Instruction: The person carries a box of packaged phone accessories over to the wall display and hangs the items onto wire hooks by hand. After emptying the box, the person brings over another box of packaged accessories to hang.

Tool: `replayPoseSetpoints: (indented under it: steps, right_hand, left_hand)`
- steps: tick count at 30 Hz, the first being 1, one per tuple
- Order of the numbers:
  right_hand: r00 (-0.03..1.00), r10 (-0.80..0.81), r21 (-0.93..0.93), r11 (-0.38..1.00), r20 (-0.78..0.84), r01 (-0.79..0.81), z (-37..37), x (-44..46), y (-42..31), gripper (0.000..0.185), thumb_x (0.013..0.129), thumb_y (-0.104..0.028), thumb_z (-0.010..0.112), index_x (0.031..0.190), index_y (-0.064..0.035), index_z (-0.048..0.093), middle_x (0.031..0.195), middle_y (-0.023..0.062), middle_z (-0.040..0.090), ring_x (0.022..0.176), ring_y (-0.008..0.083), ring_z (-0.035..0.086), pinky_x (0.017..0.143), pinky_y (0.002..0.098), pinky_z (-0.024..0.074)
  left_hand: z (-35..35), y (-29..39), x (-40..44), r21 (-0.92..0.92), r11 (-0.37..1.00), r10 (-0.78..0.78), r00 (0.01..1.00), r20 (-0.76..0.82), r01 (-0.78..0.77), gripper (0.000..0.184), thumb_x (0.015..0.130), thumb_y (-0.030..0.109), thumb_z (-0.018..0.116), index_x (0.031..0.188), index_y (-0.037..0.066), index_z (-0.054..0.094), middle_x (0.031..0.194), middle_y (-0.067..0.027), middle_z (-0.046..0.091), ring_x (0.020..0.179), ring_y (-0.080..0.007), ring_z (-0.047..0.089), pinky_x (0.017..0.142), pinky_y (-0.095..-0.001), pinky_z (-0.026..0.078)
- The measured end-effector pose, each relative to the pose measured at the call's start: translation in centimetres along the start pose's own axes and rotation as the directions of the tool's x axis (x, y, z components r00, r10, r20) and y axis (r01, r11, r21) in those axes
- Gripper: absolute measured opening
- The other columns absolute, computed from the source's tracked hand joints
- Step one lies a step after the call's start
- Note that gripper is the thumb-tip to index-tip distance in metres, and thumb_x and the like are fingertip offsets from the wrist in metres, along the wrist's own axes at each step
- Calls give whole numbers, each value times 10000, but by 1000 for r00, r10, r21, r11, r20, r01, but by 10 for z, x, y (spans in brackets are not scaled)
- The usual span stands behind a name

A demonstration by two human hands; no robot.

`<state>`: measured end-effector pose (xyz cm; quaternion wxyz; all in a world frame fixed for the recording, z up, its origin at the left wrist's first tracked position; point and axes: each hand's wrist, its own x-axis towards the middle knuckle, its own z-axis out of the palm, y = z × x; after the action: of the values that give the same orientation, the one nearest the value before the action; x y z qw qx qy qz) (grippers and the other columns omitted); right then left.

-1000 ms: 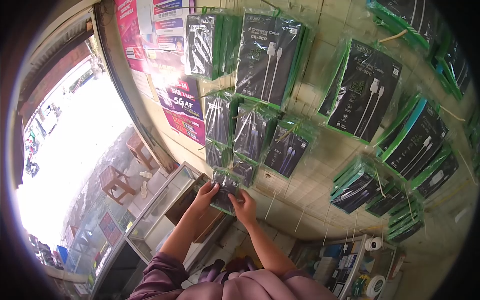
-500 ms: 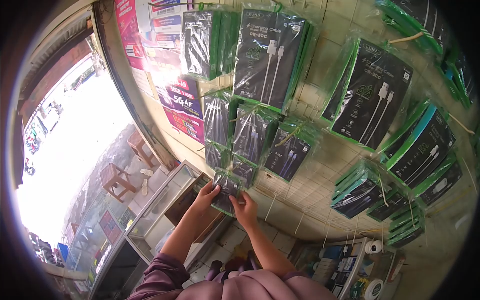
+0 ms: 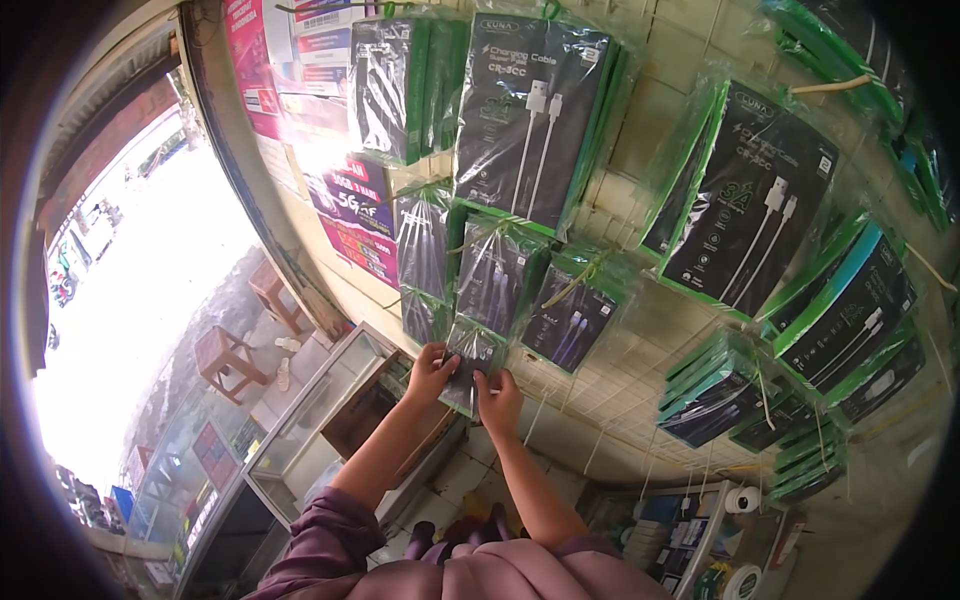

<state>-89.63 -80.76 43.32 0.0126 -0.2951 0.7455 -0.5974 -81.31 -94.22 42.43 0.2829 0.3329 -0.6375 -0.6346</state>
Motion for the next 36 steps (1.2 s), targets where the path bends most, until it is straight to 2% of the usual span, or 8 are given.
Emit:
replayPoseSetpoints:
  steps: [7, 9, 12, 16, 22, 24, 31, 36]
  right_hand:
    - [987, 160, 162, 975, -33, -152, 7, 1, -5, 543, 848, -162, 769, 1231, -16, 414, 969, 154, 624, 896, 243, 639, 711, 345, 520]
    - [930, -316, -323, 914, -187, 246, 4, -17, -7, 535, 840, -110, 739, 1251, -5, 411, 1207, 227, 533, 1138, 345, 541, 952, 461, 431]
    - [932, -362, -271, 895, 19, 353, 5, -65, -14, 500, 852, -119, 696, 1263, -11, 433, 1278, 223, 494, 1217, 386, 467, 1053, 505, 305]
    - [833, -337, -185, 873, 440, 451, 36, -115, -8, 507, 855, -165, 678, 1293, -41, 454, 1272, 194, 514, 1198, 378, 490, 1010, 492, 354]
    - [677, 4, -361, 848, 736, 388, 151, -134, 81, 713, 800, -205, 705, 1431, -69, 399, 1237, 142, 542, 1122, 326, 535, 976, 487, 395]
    - [666, 54, -424, 809, 744, 408, 191, -133, 106, 756, 795, -215, 714, 1453, -67, 372, 1230, 139, 543, 1122, 321, 537, 971, 493, 397]
    - [667, 268, -602, 724, 695, 336, 255, -136, 135, 812, 819, -242, 688, 1507, -91, 284, 1234, 139, 518, 1155, 322, 521, 962, 539, 382]
    - [765, 175, -556, 785, 620, 271, 263, -153, 131, 651, 779, -176, 733, 1335, -86, 406, 1220, 156, 489, 1134, 336, 524, 910, 522, 437]
  left_hand:
    - [11, -4, 8, 161, 984, 100, 985, -141, -77, 362, 851, 228, 764, 1097, 28, 588, 1064, -129, 682, 1007, -251, 668, 827, -377, 528]
    - [3, -7, 1, 205, 978, 83, 982, -168, -48, 347, 834, 253, 778, 1054, 36, 621, 1077, -121, 679, 1040, -289, 660, 845, -401, 523]
    - [-26, -27, -14, 316, 949, 50, 984, -171, 7, 334, 820, 261, 778, 1037, 46, 645, 1067, -133, 667, 1020, -303, 654, 861, -410, 517]
    - [-94, -68, -36, 693, 714, 187, 981, -46, -103, 317, 801, 264, 740, 1045, 74, 671, 1067, -139, 626, 1056, -333, 583, 919, -439, 473]
    - [-173, -172, -37, 936, 338, -158, 975, 158, -97, 550, 771, 168, 714, 1291, 105, 546, 1326, -80, 525, 1296, -302, 439, 1020, -471, 401]
    - [-182, -196, -23, 965, 145, 56, 976, 211, -217, 693, 745, 155, 718, 1390, 100, 471, 1398, -74, 496, 1362, -305, 389, 1043, -463, 387]
    - [-183, -235, 13, 967, 7, 63, 966, 252, -253, 565, 872, 187, 580, 1421, 141, 456, 1371, -48, 511, 1370, -297, 382, 1121, -455, 311]
    - [-197, -239, 0, 968, -28, 45, 967, 252, -251, 514, 876, 182, 572, 1385, 196, 500, 1239, -65, 551, 1291, -286, 457, 1110, -462, 326]
